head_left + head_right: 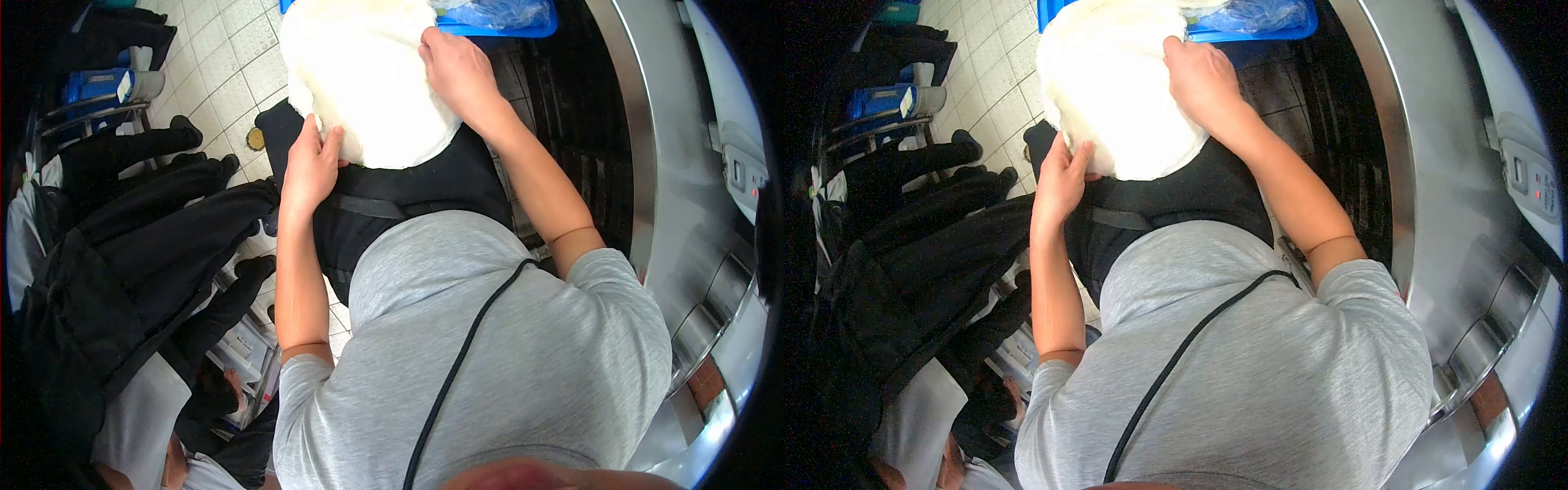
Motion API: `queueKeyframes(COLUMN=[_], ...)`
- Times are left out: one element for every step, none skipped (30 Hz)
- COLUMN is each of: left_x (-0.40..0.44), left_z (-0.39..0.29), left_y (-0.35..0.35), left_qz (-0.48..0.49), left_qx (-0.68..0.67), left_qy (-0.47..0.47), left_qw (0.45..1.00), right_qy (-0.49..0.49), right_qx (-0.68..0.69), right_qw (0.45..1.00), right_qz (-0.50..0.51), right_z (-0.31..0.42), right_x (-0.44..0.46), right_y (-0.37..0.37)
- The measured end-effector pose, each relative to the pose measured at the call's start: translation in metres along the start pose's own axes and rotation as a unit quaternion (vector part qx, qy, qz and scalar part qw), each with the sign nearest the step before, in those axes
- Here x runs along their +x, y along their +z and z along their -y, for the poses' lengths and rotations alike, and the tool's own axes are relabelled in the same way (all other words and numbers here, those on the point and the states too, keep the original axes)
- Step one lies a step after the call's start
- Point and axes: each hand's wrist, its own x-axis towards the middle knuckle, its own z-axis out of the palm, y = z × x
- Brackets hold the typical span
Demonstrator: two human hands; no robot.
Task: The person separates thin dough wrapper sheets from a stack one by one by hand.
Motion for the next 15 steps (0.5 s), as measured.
queueKeyframes(left_x=[0.002,0.003,0.002,0.000,-0.001,-0.002,-0.002,-0.003,-0.003,-0.004,-0.004,-0.005,-0.007,-0.006,-0.006], left_z=[0.003,0.005,0.001,-0.007,-0.011,-0.011,-0.009,-0.007,-0.005,-0.001,0.004,0.010,0.016,0.018,0.017], left_y=[0.000,0.001,0.000,-0.001,-0.001,0.001,0.004,0.006,0.009,0.011,0.013,0.013,0.015,0.017,0.017], left_qz=[-0.002,-0.004,-0.004,0.005,0.014,0.014,0.004,-0.006,-0.006,-0.013,-0.020,-0.020,-0.015,-0.010,-0.009], left_qx=[0.016,0.033,0.033,0.068,0.103,0.103,0.065,0.027,0.027,-0.002,-0.031,-0.031,-0.002,0.027,0.027], left_qy=[0.017,0.035,0.035,0.021,0.007,0.007,0.000,-0.007,-0.008,-0.001,0.006,0.005,0.020,0.037,0.037], left_qw=[1.000,0.999,0.999,0.997,0.995,0.995,0.998,1.000,1.000,1.000,0.999,0.999,1.000,0.999,0.999], right_qy=[0.018,0.037,0.037,0.034,0.032,0.032,0.022,0.012,0.012,0.007,0.002,0.001,0.014,0.027,0.028], right_qx=[-0.025,-0.051,-0.051,-0.063,-0.076,-0.076,-0.059,-0.042,-0.042,-0.022,-0.002,-0.002,0.017,0.035,0.034], right_qw=[0.999,0.996,0.996,0.995,0.993,0.993,0.996,0.998,0.998,1.000,1.000,1.000,1.000,0.998,0.998], right_qz=[0.031,0.061,0.061,0.074,0.086,0.086,0.065,0.043,0.044,0.015,-0.014,-0.012,0.016,0.044,0.044], right_z=[0.005,0.010,0.015,0.021,0.023,0.021,0.017,0.012,0.006,-0.001,-0.008,-0.010,-0.013,-0.016,-0.015], right_x=[0.001,0.001,0.001,0.001,0.001,0.000,-0.001,-0.003,-0.005,-0.008,-0.009,-0.009,-0.008,-0.008,-0.008], right_y=[-0.002,-0.004,-0.006,-0.009,-0.010,-0.009,-0.006,-0.003,0.000,0.003,0.005,0.005,0.004,0.002,-0.001])
